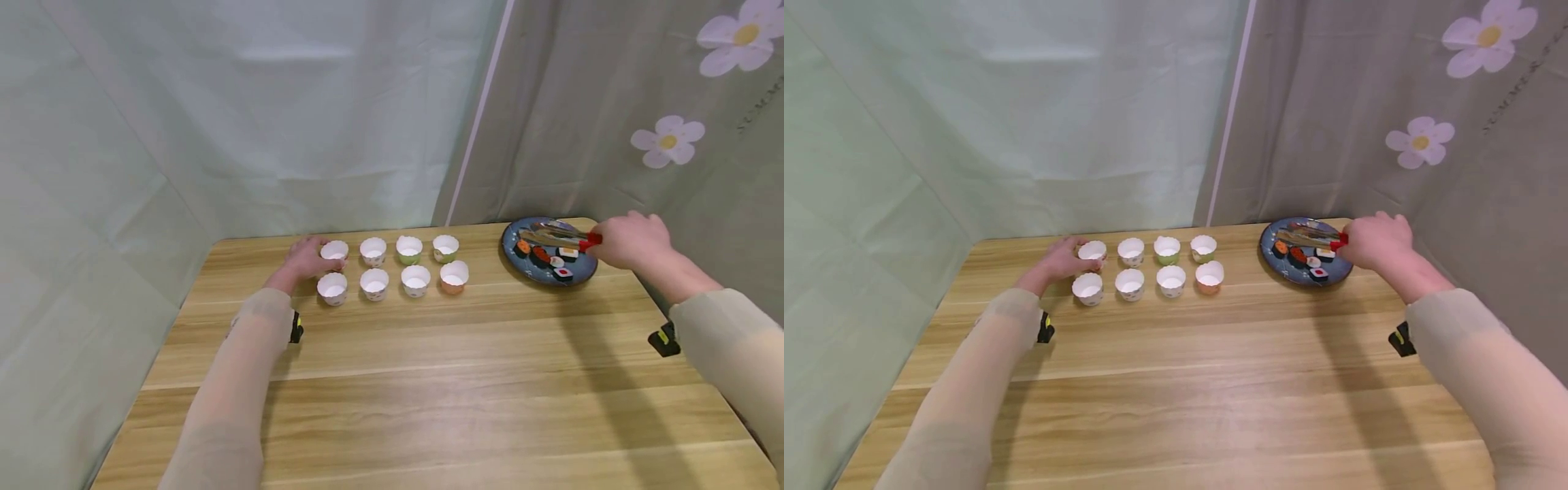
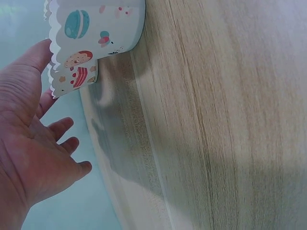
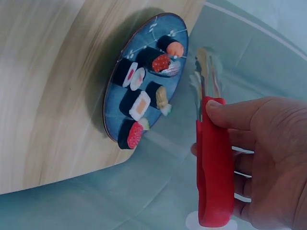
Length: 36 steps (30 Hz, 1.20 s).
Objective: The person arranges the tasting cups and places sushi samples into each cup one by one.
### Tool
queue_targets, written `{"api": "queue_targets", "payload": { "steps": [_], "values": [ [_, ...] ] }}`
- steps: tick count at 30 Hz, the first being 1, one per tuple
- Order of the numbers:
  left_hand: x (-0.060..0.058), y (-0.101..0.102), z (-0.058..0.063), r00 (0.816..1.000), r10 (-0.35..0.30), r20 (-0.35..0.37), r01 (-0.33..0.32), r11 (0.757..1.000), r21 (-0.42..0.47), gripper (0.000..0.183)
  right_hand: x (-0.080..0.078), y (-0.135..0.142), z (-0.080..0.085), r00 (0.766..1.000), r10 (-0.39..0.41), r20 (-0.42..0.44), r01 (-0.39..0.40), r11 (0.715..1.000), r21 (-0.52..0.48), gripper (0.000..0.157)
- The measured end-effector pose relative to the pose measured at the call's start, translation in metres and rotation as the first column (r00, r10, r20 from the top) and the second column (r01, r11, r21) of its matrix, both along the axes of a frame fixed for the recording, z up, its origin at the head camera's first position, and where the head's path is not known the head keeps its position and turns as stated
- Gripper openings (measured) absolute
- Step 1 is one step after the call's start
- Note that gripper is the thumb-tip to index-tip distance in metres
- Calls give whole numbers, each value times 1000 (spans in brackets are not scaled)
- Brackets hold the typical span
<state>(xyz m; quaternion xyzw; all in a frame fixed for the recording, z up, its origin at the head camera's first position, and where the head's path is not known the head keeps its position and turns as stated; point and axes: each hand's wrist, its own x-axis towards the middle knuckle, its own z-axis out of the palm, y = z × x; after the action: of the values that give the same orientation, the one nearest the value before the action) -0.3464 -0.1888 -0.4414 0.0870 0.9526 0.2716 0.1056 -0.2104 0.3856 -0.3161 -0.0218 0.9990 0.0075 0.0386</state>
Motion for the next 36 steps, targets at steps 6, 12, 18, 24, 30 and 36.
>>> {"api": "queue_targets", "payload": {
  "steps": [6,12,18,24,30,36],
  "values": [
    [0,1,-1,1000,-5,3,5,1000,-1,82,-7,-3,7,997,5,71,-7,1000,24,32],
    [0,0,-1,1000,-9,7,9,1000,-9,81,-14,-7,12,993,19,119,-24,999,41,29],
    [-1,0,-2,1000,-7,-2,7,1000,-15,81,-20,-10,15,987,16,162,-23,999,42,26],
    [-2,2,-2,1000,-8,-5,8,1000,-22,81,-24,-14,18,980,19,197,-27,999,34,26],
    [-1,2,-2,1000,-2,2,2,1000,-22,81,-25,-21,18,979,20,203,-27,999,34,30],
    [-2,0,-2,1000,-8,-2,8,1000,-29,83,-27,-28,18,978,6,208,-13,999,32,33]
  ]
}}
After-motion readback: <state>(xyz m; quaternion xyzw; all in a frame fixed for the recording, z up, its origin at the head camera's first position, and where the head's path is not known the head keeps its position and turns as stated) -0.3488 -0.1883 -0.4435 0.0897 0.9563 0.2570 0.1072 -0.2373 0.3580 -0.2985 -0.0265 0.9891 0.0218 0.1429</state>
